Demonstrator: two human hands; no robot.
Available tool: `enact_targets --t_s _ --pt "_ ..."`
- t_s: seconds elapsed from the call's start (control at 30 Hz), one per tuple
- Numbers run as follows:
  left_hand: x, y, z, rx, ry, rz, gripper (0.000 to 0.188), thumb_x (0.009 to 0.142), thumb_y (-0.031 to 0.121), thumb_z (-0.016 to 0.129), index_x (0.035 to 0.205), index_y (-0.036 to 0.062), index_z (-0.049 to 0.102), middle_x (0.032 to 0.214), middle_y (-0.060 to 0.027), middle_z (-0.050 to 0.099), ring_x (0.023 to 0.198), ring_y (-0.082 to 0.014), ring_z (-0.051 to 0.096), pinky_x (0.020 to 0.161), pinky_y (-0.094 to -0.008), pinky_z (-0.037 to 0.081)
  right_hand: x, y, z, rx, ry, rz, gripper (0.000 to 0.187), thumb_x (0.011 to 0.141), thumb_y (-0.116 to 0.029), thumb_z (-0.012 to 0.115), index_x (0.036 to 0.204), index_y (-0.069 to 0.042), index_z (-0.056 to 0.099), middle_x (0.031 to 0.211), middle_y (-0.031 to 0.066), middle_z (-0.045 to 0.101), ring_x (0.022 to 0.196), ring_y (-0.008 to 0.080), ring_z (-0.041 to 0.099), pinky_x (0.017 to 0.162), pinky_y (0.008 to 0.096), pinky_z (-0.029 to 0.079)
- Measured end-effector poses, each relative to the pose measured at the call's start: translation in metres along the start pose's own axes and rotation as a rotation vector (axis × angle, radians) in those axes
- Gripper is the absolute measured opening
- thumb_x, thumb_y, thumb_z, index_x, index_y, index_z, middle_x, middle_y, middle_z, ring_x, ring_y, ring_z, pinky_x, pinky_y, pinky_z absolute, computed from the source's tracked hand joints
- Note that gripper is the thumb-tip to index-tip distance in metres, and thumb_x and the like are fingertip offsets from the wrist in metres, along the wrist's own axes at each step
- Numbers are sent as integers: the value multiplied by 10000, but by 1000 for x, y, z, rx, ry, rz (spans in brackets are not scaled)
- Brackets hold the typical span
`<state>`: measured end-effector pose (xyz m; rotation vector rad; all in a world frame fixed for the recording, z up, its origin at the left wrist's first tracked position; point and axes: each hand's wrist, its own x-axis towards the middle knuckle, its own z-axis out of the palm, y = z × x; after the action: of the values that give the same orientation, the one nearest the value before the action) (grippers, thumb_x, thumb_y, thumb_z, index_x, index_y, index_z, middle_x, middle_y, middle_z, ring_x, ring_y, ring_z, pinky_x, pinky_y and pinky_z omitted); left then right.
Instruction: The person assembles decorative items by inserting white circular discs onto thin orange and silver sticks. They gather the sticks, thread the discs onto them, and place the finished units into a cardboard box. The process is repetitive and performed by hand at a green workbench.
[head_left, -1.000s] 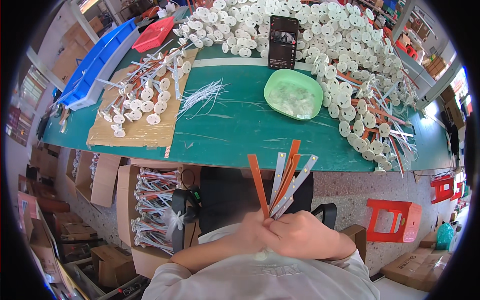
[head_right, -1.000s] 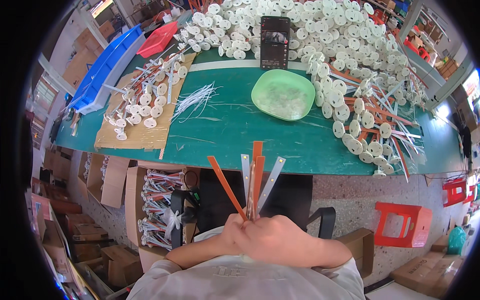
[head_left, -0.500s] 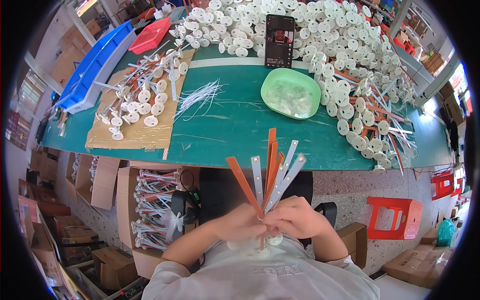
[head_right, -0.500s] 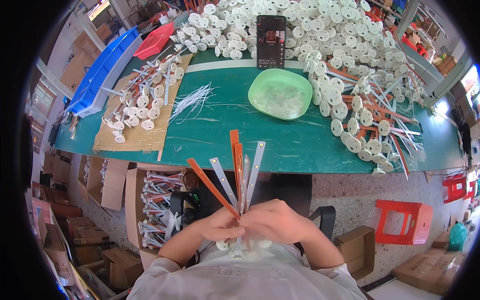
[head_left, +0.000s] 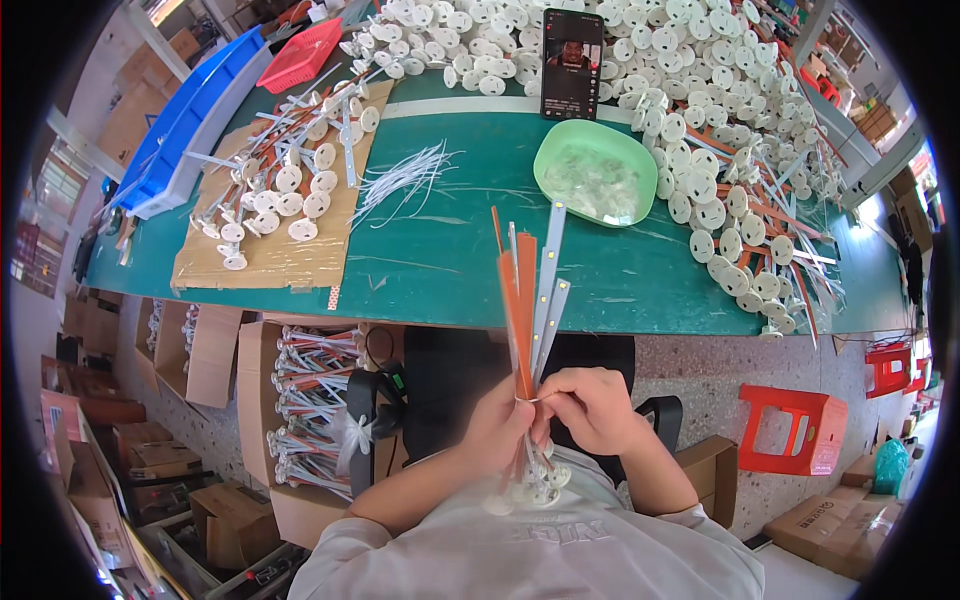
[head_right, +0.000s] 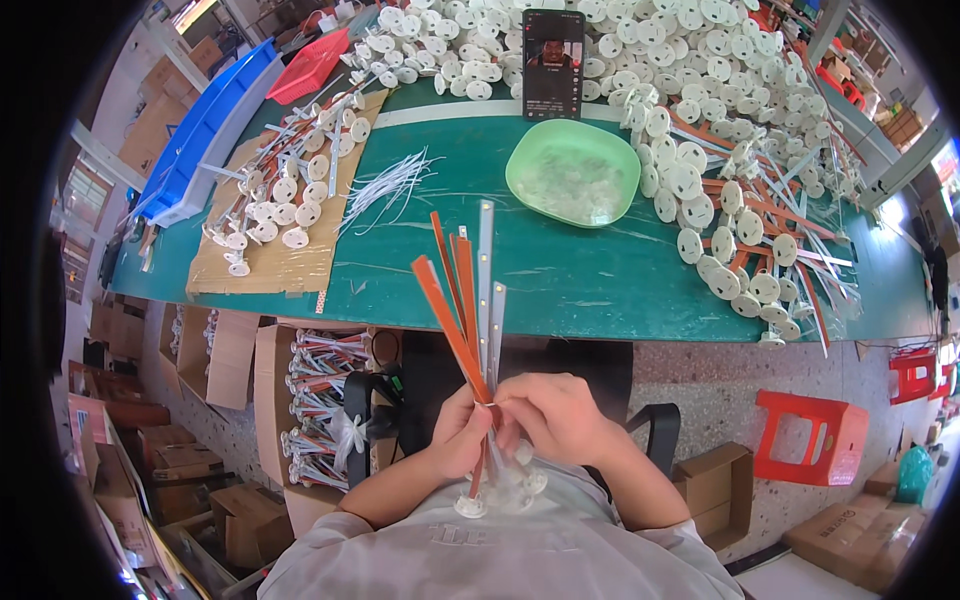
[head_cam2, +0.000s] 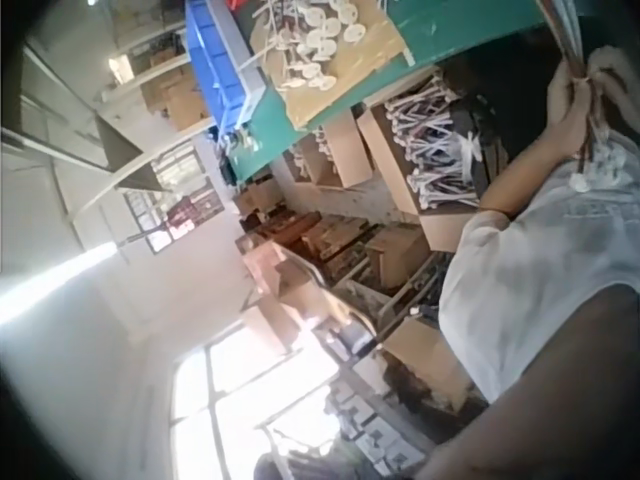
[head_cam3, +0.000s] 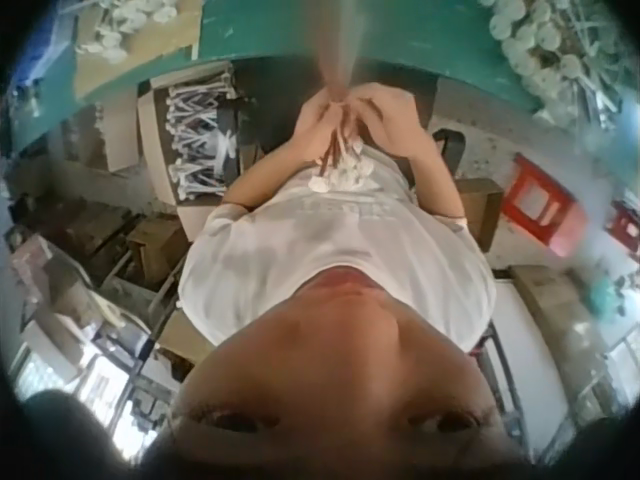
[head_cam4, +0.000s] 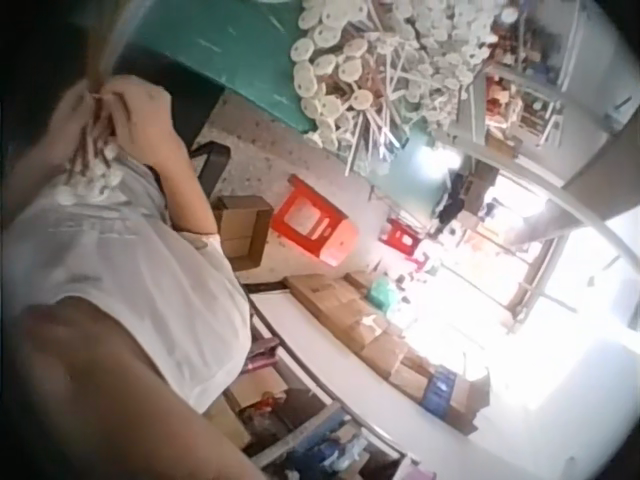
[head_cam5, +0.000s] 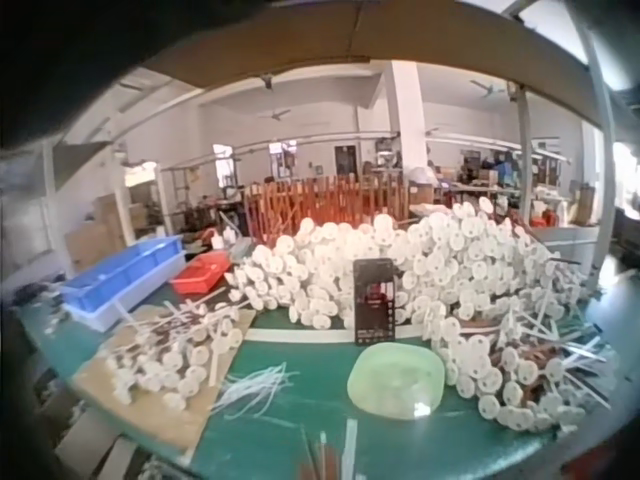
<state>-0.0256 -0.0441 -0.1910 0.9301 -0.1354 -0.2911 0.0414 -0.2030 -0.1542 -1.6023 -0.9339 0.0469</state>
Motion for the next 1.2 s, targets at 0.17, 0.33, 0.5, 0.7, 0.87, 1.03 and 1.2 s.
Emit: enact_targets --t_s 0.17,0.33,0.5,0.7,0.87,1.03,1.2 --pt "4 14 3 209 14 19 325 1006 326 455 1128 25 471 838 -46 551 689 -91 525 624 -265 463 -4 0 0 -96 28 -38 73 880 64 539 913 -1 540 646 95 602 539 175 618 478 262 475" --pt "10 17 4 192 8 -41 361 1010 358 424 1116 19 491 768 -22 561 636 -90 523 581 -231 427 -12 4 -3 237 34 242 15 917 22 525 932 17 527 675 94 634 626 161 660 525 278 499" --pt "12 21 1 564 110 67 330 1009 338 426 1036 20 509 769 -12 558 629 -70 502 577 -217 406 -19 3 18 -214 247 -1 143 875 72 550 992 52 470 692 110 609 560 163 590 487 255 455" --pt "10 15 8 413 191 75 248 998 270 479 979 25 516 822 -11 558 709 -47 484 621 -206 403 -17 -7 32 -466 221 -274 304 686 48 669 954 2 533 708 89 557 546 219 551 468 319 467" --pt "12 19 -4 -11 137 -48 267 1012 296 458 1011 34 512 818 -13 563 659 -51 505 586 -219 435 -3 -18 7 -573 307 -306 322 641 -26 736 922 -25 578 844 75 616 638 217 557 487 301 473" --pt "12 12 -9 -71 98 -72 225 1020 249 438 1073 43 512 853 -16 569 687 -62 539 603 -222 459 10 -21 -5 -846 153 -334 307 646 -101 689 936 -101 590 893 25 607 746 179 557 517 271 455" --pt "15 19 -5 59 82 -179 248 1025 217 425 1195 55 503 846 14 533 665 -56 507 588 -201 430 8 -22 -7 -928 -72 -378 295 662 -86 663 948 -128 606 819 1 552 701 137 533 475 236 421"
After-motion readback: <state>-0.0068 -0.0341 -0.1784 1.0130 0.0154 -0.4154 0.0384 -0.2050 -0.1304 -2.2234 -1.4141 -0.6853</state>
